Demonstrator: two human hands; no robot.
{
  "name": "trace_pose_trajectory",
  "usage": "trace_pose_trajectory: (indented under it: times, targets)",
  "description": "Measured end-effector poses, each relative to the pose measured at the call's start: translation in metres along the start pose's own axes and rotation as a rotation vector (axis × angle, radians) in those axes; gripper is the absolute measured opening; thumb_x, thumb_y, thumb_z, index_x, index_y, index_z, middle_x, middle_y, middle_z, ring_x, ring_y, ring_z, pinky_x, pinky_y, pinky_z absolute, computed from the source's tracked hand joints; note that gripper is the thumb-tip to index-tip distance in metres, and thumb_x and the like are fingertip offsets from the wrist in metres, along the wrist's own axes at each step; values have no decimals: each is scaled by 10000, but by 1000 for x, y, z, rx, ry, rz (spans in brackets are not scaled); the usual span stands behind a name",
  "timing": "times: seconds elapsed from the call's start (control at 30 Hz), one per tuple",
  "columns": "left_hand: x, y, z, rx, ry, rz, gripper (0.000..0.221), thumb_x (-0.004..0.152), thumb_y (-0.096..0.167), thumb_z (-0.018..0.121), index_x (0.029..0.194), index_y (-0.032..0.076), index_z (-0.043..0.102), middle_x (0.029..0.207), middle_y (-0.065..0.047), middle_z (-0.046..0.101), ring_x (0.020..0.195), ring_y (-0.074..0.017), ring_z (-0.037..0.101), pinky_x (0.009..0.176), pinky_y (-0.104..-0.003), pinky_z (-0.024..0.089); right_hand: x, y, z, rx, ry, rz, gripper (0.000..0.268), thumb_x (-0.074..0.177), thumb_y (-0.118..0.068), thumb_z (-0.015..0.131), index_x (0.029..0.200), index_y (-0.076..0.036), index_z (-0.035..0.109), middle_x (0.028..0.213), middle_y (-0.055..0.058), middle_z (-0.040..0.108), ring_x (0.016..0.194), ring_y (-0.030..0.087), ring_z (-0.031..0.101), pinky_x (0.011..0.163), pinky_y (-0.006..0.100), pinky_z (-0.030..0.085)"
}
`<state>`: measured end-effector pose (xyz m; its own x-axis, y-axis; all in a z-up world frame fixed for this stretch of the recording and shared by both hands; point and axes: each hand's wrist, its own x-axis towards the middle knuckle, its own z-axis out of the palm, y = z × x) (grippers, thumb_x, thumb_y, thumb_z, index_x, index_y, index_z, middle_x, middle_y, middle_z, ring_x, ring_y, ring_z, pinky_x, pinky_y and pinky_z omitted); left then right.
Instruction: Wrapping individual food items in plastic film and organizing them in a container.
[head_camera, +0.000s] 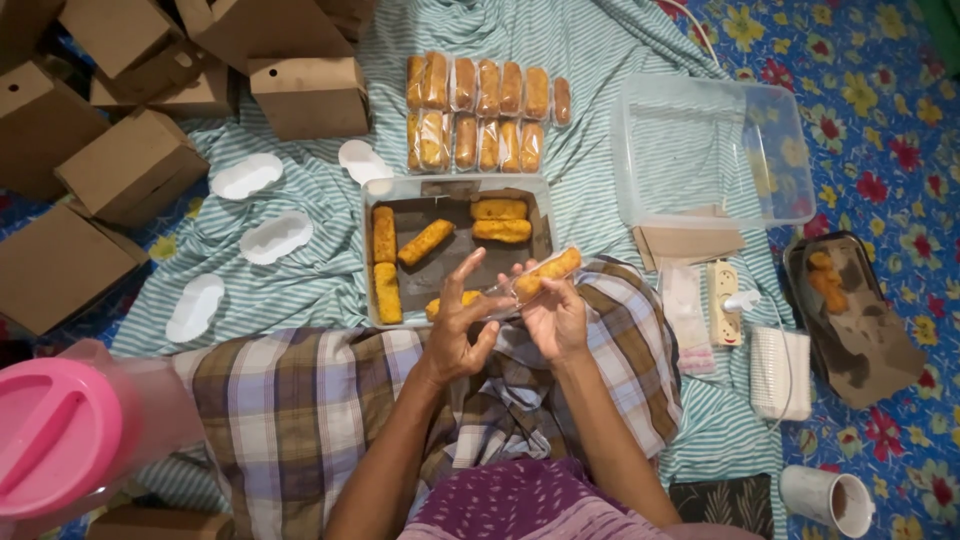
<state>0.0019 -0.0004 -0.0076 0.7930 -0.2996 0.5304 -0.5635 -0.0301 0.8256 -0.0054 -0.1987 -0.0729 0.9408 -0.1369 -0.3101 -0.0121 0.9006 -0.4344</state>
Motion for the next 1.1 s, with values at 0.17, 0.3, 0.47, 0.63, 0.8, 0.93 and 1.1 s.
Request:
trace_pose_trajectory:
  times: [0.17,0.3,0.47,0.63,0.8,0.93,1.1]
  targets:
    - [-1,1,0,-6,-13,-5,318,878,269,598,1147,223,761,1592,-215,365,1454,-436,385,1190,-524,277,0,2,-3,-1,12,8,348,897,-3,533,1117,-208,708,1120,118,750,1114,327,702,1072,658,485]
    - [-1,1,1,-12,-27,-8,329,900,301,594,1181,242,754,1600,-206,354,1443,-423,401,1194,-516,277,1,3,-7,-4,39,7,350,898,1,533,1113,-216,705,1109,110,750,1098,319,708,1060,638,502]
    - [-3,-2,2,-26,-39,-23,329,891,295,633,1195,241,748,1602,-195,351,1440,-406,411,1199,-511,277,1,2,-4,-5,48,2,352,897,2,536,1115,-218,703,1115,118,746,1110,326,702,1060,640,502]
    - [0,1,2,-57,-36,-48,301,891,289,652,1168,233,756,1595,-193,357,1436,-405,418,1195,-518,284,1,3,-5,7,70,1,338,907,-5,539,1123,-207,704,1116,129,745,1109,335,702,1055,651,503]
    - [-1,0,4,-46,-61,-39,333,889,263,684,1216,243,741,1602,-203,339,1436,-408,412,1196,-509,292,4,5,-11,-8,71,-7,350,904,-7,538,1110,-233,706,1111,118,749,1124,330,696,1055,635,505]
    - [1,3,6,-116,-55,-74,312,926,284,657,1224,231,733,1610,-186,328,1428,-385,422,1193,-506,298,5,2,-11,-14,75,9,325,919,-24,536,1126,-215,697,1116,105,751,1108,325,707,962,587,568]
    - [2,6,3,-113,-61,-63,279,930,286,665,1192,234,746,1602,-190,330,1441,-393,404,1200,-510,281,5,2,-11,-26,68,18,314,909,-31,541,1125,-192,703,1120,98,753,1122,327,701,955,625,555]
